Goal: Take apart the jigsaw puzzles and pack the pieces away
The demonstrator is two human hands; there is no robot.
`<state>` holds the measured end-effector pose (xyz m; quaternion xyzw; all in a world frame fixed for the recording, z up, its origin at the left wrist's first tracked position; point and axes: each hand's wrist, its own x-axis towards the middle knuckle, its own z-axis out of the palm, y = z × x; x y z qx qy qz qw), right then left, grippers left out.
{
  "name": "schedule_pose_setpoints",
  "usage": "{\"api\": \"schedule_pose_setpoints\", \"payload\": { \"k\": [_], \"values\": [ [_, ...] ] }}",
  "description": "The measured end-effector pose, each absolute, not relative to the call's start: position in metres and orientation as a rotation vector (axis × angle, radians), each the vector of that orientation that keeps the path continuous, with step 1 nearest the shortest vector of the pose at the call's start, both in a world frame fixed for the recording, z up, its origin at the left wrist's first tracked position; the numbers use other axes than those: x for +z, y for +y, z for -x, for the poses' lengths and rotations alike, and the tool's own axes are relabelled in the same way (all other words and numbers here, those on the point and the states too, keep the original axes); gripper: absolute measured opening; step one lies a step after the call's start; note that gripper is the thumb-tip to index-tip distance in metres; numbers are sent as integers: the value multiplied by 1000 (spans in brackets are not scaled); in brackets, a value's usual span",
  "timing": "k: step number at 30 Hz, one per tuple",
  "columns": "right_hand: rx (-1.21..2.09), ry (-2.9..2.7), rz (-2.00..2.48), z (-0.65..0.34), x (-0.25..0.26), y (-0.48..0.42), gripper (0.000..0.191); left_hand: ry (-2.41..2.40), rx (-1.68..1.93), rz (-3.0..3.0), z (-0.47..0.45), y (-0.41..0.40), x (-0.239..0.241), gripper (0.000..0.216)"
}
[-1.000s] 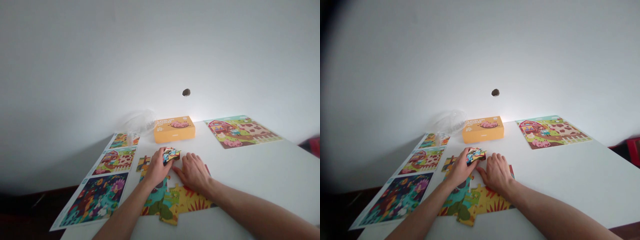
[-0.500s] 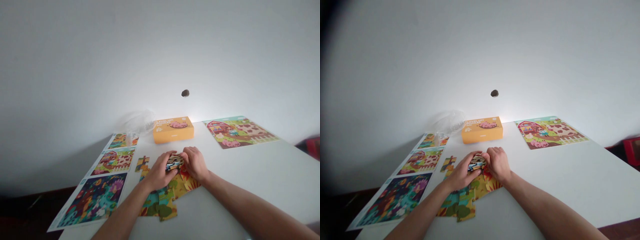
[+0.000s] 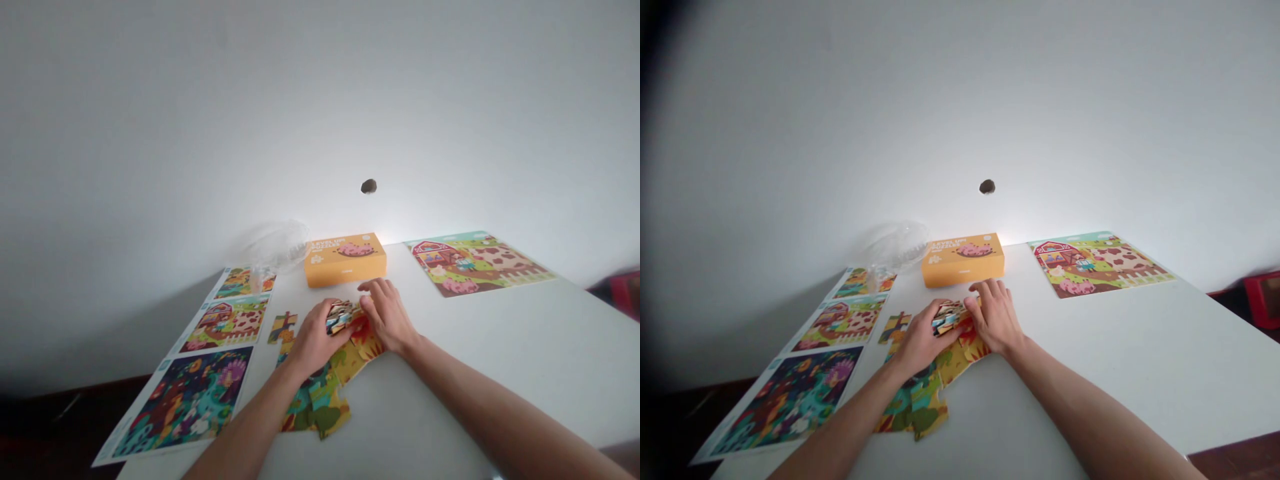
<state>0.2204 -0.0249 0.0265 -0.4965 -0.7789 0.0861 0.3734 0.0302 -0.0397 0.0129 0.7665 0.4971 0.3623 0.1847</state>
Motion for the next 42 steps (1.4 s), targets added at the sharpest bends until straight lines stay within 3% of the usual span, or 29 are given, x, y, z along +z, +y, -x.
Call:
{"api": "schedule_pose_setpoints", "payload": {
  "k": [4,9,20,27,34,42],
  "values": [
    [287,-1906,1599,-228,23,-16,58,1591,1107,-2071,-24,-34,15,30],
    [514,-1936,1532,-227,12,-11,63,1644,1157,-2021,-25,-33,16,31],
    [542,-2016,1491,-222,15,-13,31,1553,1246,-1952,-26,-35,18,34],
    [970,-1770,1257,-220,9,-14,31,1513,1363,-1886,-24,-34,13,37],
    [1564,-1441,917,-212,13,-19,55,1534,1449,-1849,-22,-33,11,38],
    [1303,-1587,1043,-216,8,-17,52,1528,1442,-1966,-23,-36,12,40]
  ]
}}
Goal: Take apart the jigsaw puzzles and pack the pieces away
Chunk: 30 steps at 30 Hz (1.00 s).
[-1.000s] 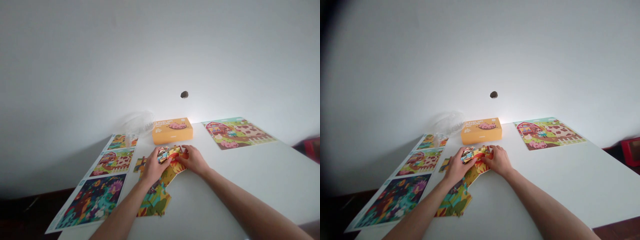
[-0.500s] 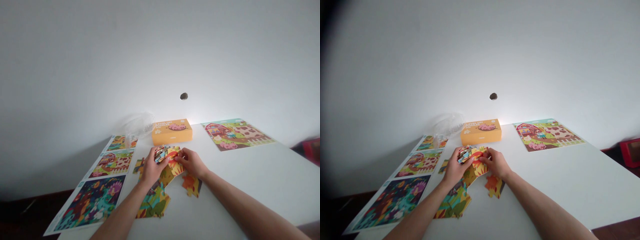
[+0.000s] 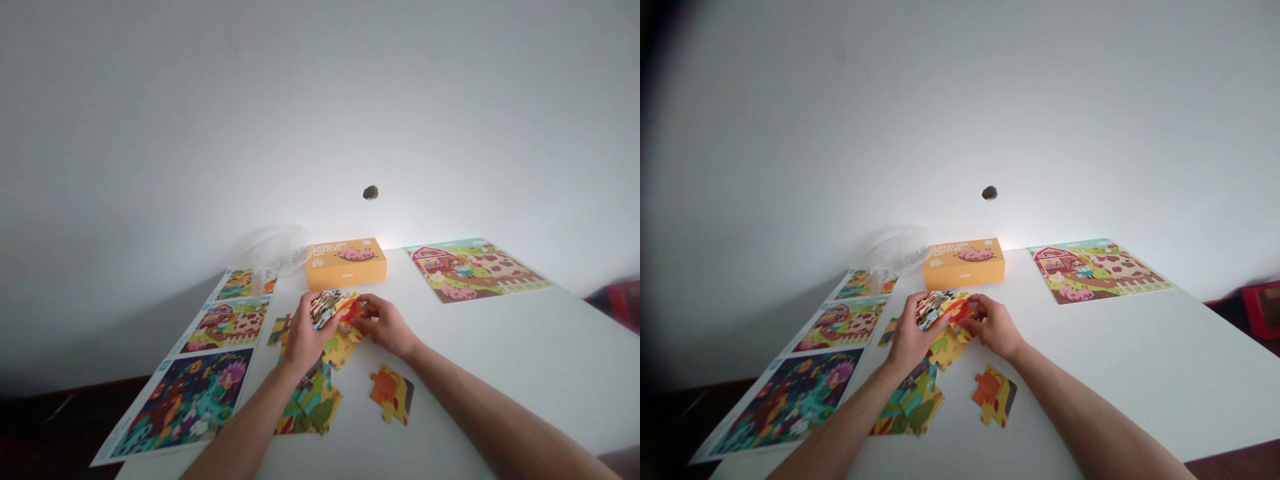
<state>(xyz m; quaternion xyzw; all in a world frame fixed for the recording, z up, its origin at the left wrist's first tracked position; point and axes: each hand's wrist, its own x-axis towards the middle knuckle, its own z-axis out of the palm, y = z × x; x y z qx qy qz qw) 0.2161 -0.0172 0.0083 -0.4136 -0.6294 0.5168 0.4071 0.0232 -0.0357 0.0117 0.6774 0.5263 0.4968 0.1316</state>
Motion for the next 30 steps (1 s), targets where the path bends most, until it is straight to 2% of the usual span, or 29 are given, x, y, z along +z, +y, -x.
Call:
{"api": "schedule_pose_setpoints", "payload": {
  "k": [2,7,11,15,20,23,30],
  "values": [
    [1278,-1602,1062,-217,6,-16,54,1531,1458,-1943,-24,-36,12,40],
    [1367,-1681,1028,-217,11,-18,39,1526,1544,-1770,-25,-36,13,44],
    [1423,-1687,981,-217,18,-23,42,1447,1583,-1593,-25,-33,14,47],
    [1342,-1705,956,-217,20,-28,42,1309,1513,-1430,-27,-35,17,60],
    [1305,-1803,953,-220,17,-29,40,1265,1327,-1442,-31,-41,21,46],
    [1366,-1800,907,-220,16,-30,40,1233,1333,-1415,-32,-42,22,43],
    [1641,-1614,742,-219,13,-29,48,1064,1346,-1306,-32,-41,22,54]
  ]
}}
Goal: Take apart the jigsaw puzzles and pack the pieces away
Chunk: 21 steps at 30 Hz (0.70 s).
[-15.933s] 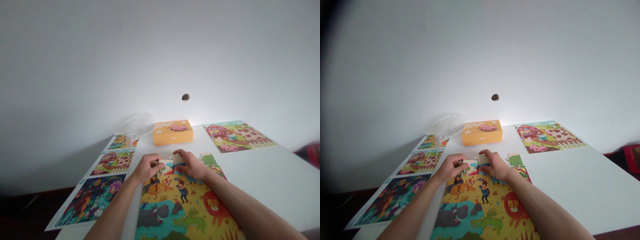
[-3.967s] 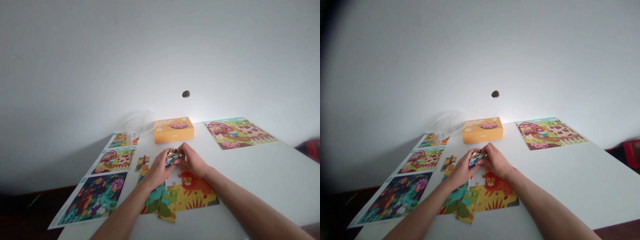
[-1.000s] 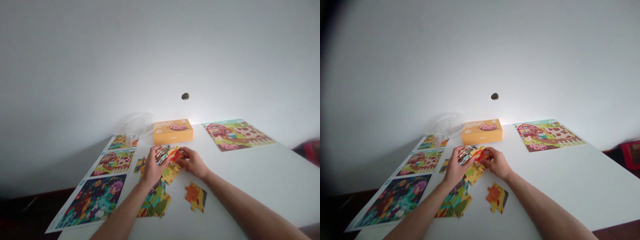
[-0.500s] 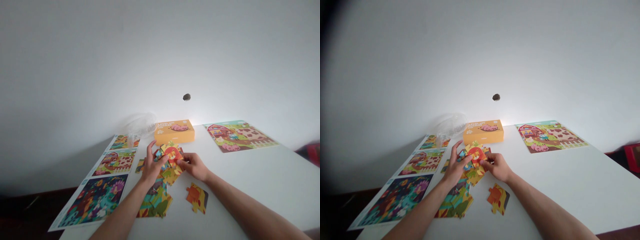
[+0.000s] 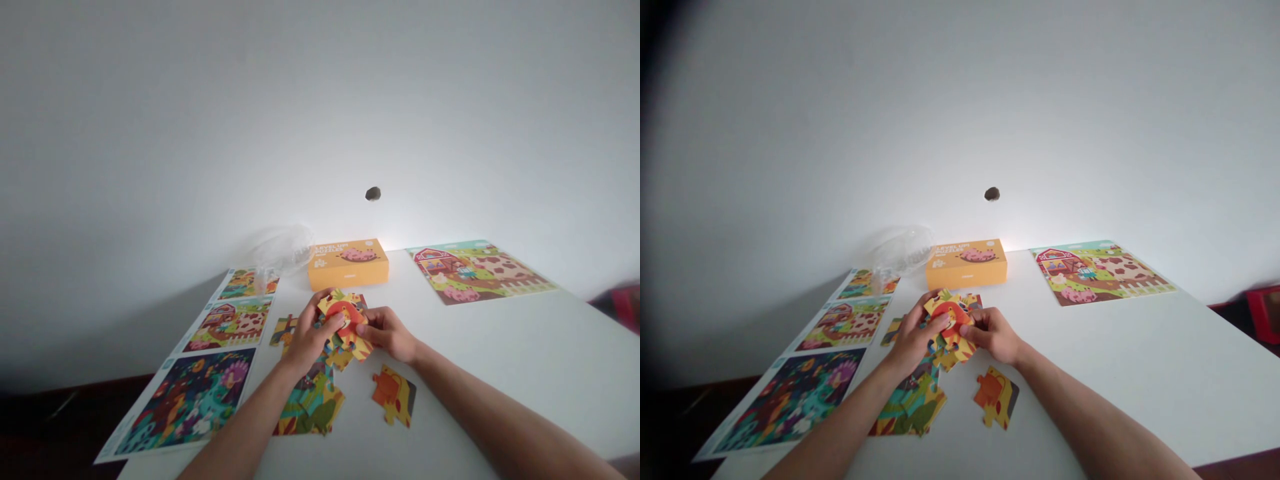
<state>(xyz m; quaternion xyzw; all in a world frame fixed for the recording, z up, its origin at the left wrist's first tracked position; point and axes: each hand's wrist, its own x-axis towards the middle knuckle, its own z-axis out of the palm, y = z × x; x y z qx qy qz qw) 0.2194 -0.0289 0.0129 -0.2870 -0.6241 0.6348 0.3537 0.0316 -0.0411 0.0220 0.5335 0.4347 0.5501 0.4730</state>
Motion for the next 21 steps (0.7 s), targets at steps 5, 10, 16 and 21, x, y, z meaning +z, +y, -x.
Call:
{"api": "schedule_pose_setpoints", "payload": {
  "k": [5,10,16,21],
  "values": [
    [1627,-1577,743,-219,15,-30,50,1085,1364,-1315,-30,-41,23,51],
    [1689,-1551,689,-219,16,-29,49,1075,1411,-1279,-30,-39,19,53],
    [1141,-1967,683,-220,21,-29,37,1176,1501,-1304,-24,-32,18,54],
    [692,-2365,672,-220,22,-28,25,1358,1645,-1341,-14,-22,16,49]
  ]
}}
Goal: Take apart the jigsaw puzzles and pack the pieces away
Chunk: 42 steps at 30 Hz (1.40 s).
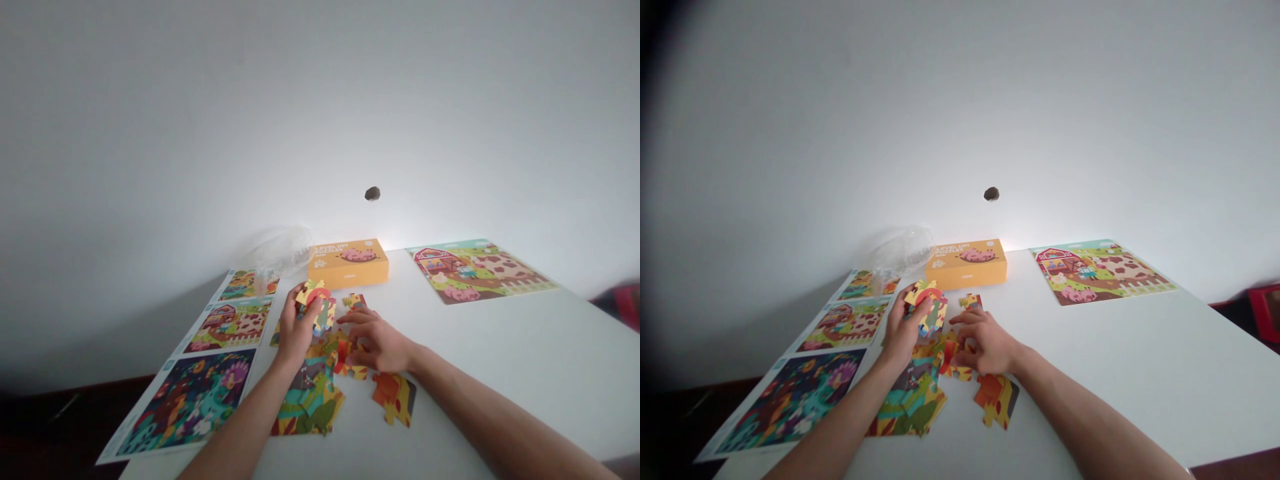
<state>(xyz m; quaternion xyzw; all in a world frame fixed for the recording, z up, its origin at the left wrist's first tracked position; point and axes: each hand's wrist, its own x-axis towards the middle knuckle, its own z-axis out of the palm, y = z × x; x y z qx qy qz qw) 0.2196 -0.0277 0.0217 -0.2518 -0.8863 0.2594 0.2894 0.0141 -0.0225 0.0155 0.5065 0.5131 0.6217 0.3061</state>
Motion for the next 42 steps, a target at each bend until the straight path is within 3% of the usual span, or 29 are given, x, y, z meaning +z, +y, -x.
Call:
{"api": "schedule_pose_setpoints", "payload": {
  "k": [9,18,22,28,31,33,37,42],
  "values": [
    [585,-2503,696,-220,20,-27,28,1417,1569,-1653,-14,-22,15,56],
    [876,-2070,694,-221,22,-31,14,1176,1319,-2039,-14,-29,11,49],
    [789,-1933,808,-220,16,-25,19,1072,1271,-2132,-15,-30,11,42],
    [600,-1981,911,-219,11,-19,23,1039,1077,-2285,-19,-35,16,56],
    [471,-2101,993,-222,12,-18,57,1110,1122,-2271,-19,-34,16,54],
    [414,-2198,1097,-224,11,-16,67,1204,1186,-2212,-18,-32,15,52],
    [373,-2282,1244,-225,9,-12,43,1375,1305,-2060,-15,-29,14,55],
    [314,-2285,1275,-225,7,-10,53,1349,1130,-2157,-13,-30,11,64]
  ]
}}
